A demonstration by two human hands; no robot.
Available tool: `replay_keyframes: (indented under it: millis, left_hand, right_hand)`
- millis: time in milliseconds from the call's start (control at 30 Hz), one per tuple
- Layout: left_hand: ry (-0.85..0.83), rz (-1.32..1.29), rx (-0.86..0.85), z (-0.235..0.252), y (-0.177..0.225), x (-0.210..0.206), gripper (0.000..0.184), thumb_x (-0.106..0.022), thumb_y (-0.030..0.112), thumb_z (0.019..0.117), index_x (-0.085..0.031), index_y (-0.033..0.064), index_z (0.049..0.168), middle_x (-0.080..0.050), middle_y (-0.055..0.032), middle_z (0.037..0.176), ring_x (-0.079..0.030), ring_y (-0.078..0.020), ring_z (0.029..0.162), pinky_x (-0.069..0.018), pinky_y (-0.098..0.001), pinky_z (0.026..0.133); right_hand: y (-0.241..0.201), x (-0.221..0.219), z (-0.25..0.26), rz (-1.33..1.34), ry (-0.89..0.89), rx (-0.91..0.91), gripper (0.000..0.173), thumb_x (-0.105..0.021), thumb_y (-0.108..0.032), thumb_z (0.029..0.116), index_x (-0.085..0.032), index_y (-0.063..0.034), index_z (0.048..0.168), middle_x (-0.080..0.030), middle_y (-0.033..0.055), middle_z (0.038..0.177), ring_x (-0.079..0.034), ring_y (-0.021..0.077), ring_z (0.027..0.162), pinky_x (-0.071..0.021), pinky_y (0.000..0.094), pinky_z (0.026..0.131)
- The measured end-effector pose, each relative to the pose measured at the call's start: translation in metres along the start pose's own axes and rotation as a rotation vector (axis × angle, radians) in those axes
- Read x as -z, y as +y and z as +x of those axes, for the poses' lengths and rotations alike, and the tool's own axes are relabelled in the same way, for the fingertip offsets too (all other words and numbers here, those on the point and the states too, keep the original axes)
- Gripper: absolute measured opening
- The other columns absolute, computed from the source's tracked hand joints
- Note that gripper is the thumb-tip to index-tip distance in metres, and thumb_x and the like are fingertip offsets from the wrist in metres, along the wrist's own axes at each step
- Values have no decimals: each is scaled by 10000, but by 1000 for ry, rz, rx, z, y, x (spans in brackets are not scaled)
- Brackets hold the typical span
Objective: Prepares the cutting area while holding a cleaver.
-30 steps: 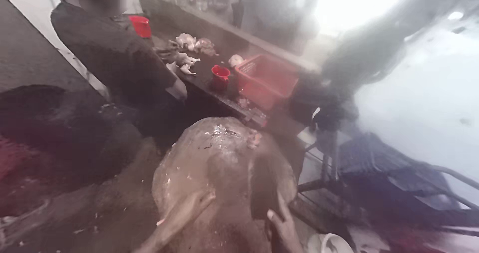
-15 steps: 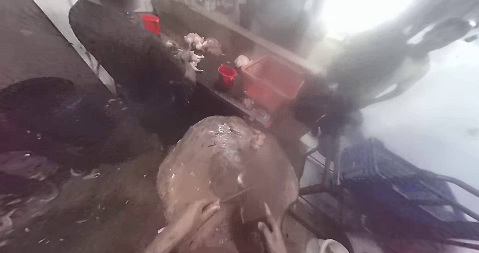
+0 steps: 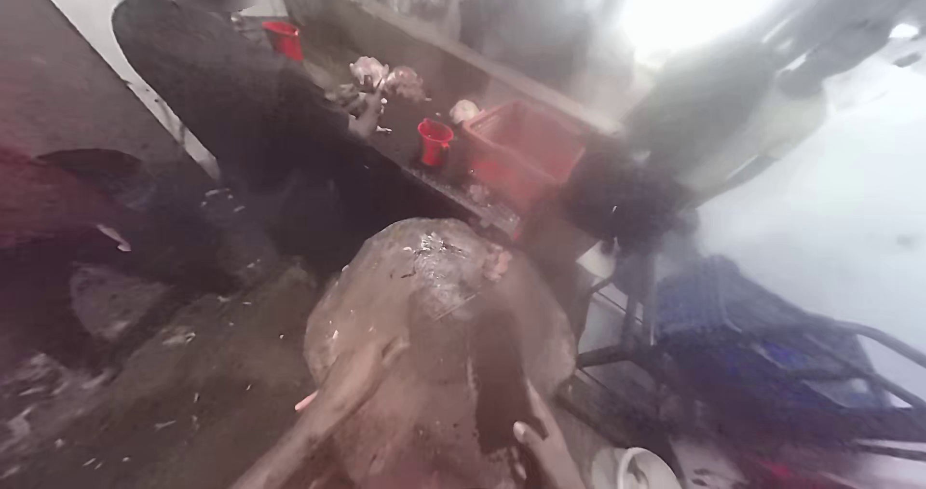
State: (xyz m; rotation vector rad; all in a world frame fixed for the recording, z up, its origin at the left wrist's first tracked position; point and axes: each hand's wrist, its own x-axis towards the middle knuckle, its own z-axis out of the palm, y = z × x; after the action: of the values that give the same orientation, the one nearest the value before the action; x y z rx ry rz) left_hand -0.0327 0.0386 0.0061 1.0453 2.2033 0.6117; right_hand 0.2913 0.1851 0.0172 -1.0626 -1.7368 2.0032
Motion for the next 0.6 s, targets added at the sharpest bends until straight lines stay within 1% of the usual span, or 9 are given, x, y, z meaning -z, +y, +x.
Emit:
replay_keyframes:
  millis: [67,167,200,267,367,467,500,533,600]
  left_hand:
    - [-91,-80,-75,-8,1,-15,403,-509,451,1064,-692,167,1283,-733,-115,1092,-708,-281,996,-545,-550,927]
    - [-179,-191,-172,-22,16,-44,378,-528,418,1060,-705,154,1264,-739,-85,1098,-711,-218,997,-557,-477,943]
    - [-171,-228,-162,-25,20,-48,372,-525,411,1063,-703,147,1255,-734,-86,1082,-705,-210,977,-557,-462,929]
    - [-89,-231,-102,-24,25,-37,377,-511,400,1073,-696,139,1270,-734,-98,1111,-708,-226,1009,-552,-476,954]
    - [11,-183,0,-24,18,-4,407,-522,461,1057,-690,188,1307,-737,-87,1086,-702,-231,972,-546,-496,918]
    - [-21,-123,-19,-32,11,4,402,-542,520,1030,-695,258,1294,-738,-43,1022,-699,-199,901,-564,-485,858]
    - [-64,-105,-27,-34,12,0,418,-542,525,1030,-691,249,1307,-741,-65,1035,-706,-227,922,-559,-509,876]
    - [-111,-96,-43,-36,13,-5,421,-542,502,1038,-688,221,1316,-741,-91,1064,-711,-254,956,-551,-528,905]
    - [-178,-77,-92,-39,12,-24,414,-528,490,1047,-696,204,1295,-744,-96,1076,-717,-264,975,-556,-530,912]
  right_hand:
    - [-13,5,9,-131,209,174,829,-635,-301,946,-220,-96,1634,-565,113,1451,-667,79,1045,-574,299,914]
    - [-7,-1,37,-126,495,343,782,-593,-214,970,-193,-98,1631,-677,90,945,-665,124,690,-601,319,621]
    - [0,-2,37,-194,492,327,777,-594,-234,970,-210,-80,1628,-689,93,1051,-691,124,824,-606,320,730]
    - [33,3,31,-430,311,341,718,-599,-310,998,-319,-17,1590,-535,154,1501,-571,169,1325,-468,382,1124]
    - [78,-5,15,-734,27,295,543,-615,-201,1001,-496,-145,1528,-631,97,1416,-647,184,1247,-528,437,1080]
    - [96,-11,5,-595,-92,-9,583,-567,-242,1041,-386,-241,1595,-583,33,1480,-620,117,1268,-501,391,1113]
    - [93,-11,8,-412,-38,-88,614,-576,-209,1036,-351,-182,1607,-626,48,1411,-668,97,1142,-546,345,1020]
    - [83,-16,14,-185,64,-157,644,-570,-149,1026,-304,-136,1613,-692,78,1149,-683,114,825,-594,326,754]
    - [58,-16,32,246,172,-224,692,-452,-135,1055,-101,-229,1645,-563,65,718,-556,163,490,-523,345,447]
